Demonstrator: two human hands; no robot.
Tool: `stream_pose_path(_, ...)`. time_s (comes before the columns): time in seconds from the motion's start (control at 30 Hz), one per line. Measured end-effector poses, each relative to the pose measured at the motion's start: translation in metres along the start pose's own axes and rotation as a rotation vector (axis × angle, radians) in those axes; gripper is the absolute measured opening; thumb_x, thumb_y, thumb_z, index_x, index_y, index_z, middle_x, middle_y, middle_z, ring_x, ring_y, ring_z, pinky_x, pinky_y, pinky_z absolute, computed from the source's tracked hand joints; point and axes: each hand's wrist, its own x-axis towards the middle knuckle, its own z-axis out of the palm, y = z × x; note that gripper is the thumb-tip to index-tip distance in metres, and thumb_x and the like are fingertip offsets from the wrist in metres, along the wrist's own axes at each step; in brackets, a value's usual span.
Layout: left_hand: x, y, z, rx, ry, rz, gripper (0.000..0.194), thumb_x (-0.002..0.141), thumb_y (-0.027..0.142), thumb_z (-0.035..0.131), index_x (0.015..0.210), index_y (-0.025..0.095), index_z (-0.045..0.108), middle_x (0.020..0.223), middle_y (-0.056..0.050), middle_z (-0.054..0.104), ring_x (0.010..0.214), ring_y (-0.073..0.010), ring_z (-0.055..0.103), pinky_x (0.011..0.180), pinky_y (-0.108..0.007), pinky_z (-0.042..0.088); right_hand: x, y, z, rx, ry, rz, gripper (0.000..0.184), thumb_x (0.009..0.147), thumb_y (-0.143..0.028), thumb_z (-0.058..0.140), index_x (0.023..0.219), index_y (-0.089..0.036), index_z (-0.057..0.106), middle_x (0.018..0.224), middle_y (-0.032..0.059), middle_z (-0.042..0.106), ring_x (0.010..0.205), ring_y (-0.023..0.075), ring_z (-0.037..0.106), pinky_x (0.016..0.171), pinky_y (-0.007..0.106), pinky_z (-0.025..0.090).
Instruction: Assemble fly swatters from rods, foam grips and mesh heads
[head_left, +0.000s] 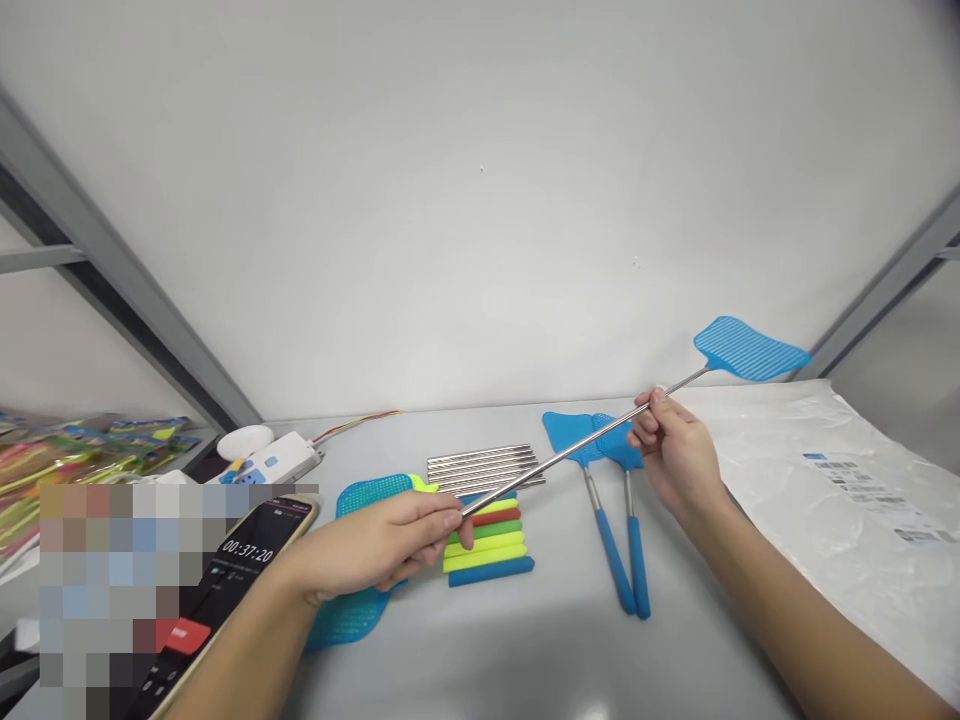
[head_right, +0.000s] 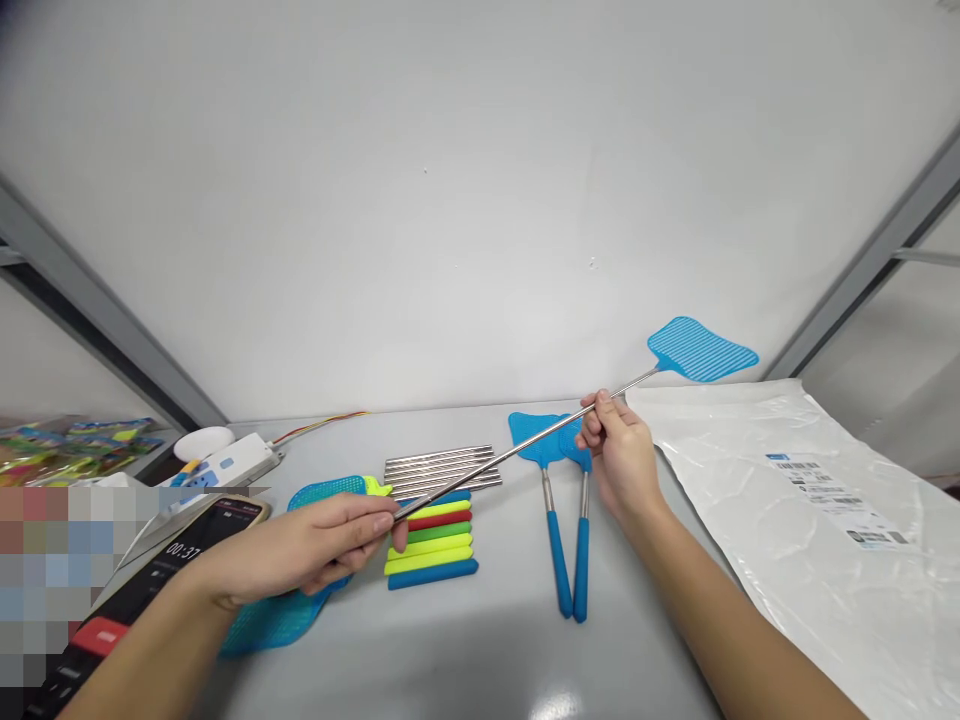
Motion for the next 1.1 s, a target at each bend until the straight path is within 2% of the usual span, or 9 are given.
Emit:
stream_pose_path(0.2, -0.008, -0.006, -0.023, 0.027, 0.022, -0.009, 0.047, 0.091, 0.059, 0.047, 0.098, 0.015, 0.064, 0.063, 0.006, 0.027, 0.050, -0.0068, 0.017, 0.043, -0.021, 0.013, -0.007, 0.009, 0.006, 0.030, -0.083, 0.069, 0.020, 0.082, -0.039, 0.070, 0.080, -0.019, 0.068, 0.062, -0.0038, 0.041, 0.055, 0.0081, 0.037, 0.047, 0.020, 0.038)
stream_pose_path(0.33, -0.006, -0.007, -0.025, 0.058, 0.034, -0.016, 0.048, 0.091, 0.060, 0.045, 0.098, 0.015, 0.064, 0.061, 0.007, 0.024, 0.050, -0.0074, 0.015, 0.043, -0.022, 0.013, -0.018, 0.023, 0.012, 0.008, -0.084, 0.117, 0.022, 0.081, -0.042, 0.071, 0.082, -0.020, 0.068, 0.061, -0.0038, 0.043, 0.053, 0.0077, 0.036, 0.046, 0.019, 0.036)
stream_pose_path(0.43, 0.000, -0.005, -0.015, 0.060, 0.043, 0.005, 0.048, 0.091, 0.059, 0.046, 0.098, 0.015, 0.063, 0.061, 0.006, 0.028, 0.049, -0.0073, 0.018, 0.042, -0.021, 0.014, -0.036, 0.037, 0.024, -0.071, -0.178, 0.148, 0.027, 0.083, -0.046, 0.067, 0.086, -0.020, 0.069, 0.061, -0.0034, 0.046, 0.052, 0.0078, 0.037, 0.046, 0.021, 0.035)
stream_pose_path(0.6, 0.017, 0.004, 0.017, 0.050, 0.044, 0.064, 0.045, 0.090, 0.059, 0.048, 0.095, 0.016, 0.063, 0.065, 0.005, 0.036, 0.052, -0.0077, 0.026, 0.044, -0.019, 0.019, -0.073, 0.057, 0.047, -0.253, -0.448, 0.229, 0.036, 0.084, -0.052, 0.062, 0.090, -0.018, 0.069, 0.056, -0.0028, 0.051, 0.048, 0.0090, 0.043, 0.046, 0.023, 0.035)
stream_pose_path(0.67, 0.022, 0.005, 0.026, 0.041, 0.046, 0.091, 0.044, 0.091, 0.057, 0.047, 0.094, 0.017, 0.062, 0.065, 0.005, 0.037, 0.052, -0.0077, 0.027, 0.044, -0.019, 0.020, -0.078, 0.058, 0.050, -0.265, -0.479, 0.261, 0.038, 0.083, -0.054, 0.063, 0.090, -0.017, 0.069, 0.055, -0.0031, 0.050, 0.048, 0.0094, 0.044, 0.046, 0.024, 0.035)
stream_pose_path(0.8, 0.025, 0.004, 0.030, 0.016, 0.045, 0.108, 0.044, 0.093, 0.056, 0.045, 0.097, 0.016, 0.063, 0.064, 0.006, 0.035, 0.052, -0.0077, 0.025, 0.044, -0.019, 0.020, -0.071, 0.048, 0.045, -0.254, -0.425, 0.250, 0.036, 0.082, -0.051, 0.065, 0.087, -0.016, 0.070, 0.054, -0.0040, 0.046, 0.051, 0.0095, 0.042, 0.049, 0.024, 0.036)
stream_pose_path(0.97, 0.016, 0.001, 0.019, -0.009, 0.029, 0.048, 0.043, 0.089, 0.057, 0.050, 0.100, 0.017, 0.063, 0.066, 0.005, 0.037, 0.053, -0.0083, 0.028, 0.043, -0.019, 0.024, -0.056, 0.036, 0.035, -0.122, -0.300, 0.234, 0.032, 0.083, -0.049, 0.066, 0.082, -0.017, 0.070, 0.058, -0.0040, 0.043, 0.052, 0.0088, 0.037, 0.050, 0.023, 0.039)
stream_pose_path(1.1, 0.010, 0.001, 0.011, 0.004, 0.100, 0.013, 0.046, 0.087, 0.060, 0.052, 0.095, 0.016, 0.063, 0.063, 0.007, 0.032, 0.052, -0.0082, 0.023, 0.043, -0.020, 0.021, -0.045, 0.029, 0.029, -0.015, -0.179, 0.229, 0.030, 0.082, -0.048, 0.068, 0.086, -0.018, 0.070, 0.060, -0.0033, 0.044, 0.053, 0.0087, 0.036, 0.049, 0.022, 0.040)
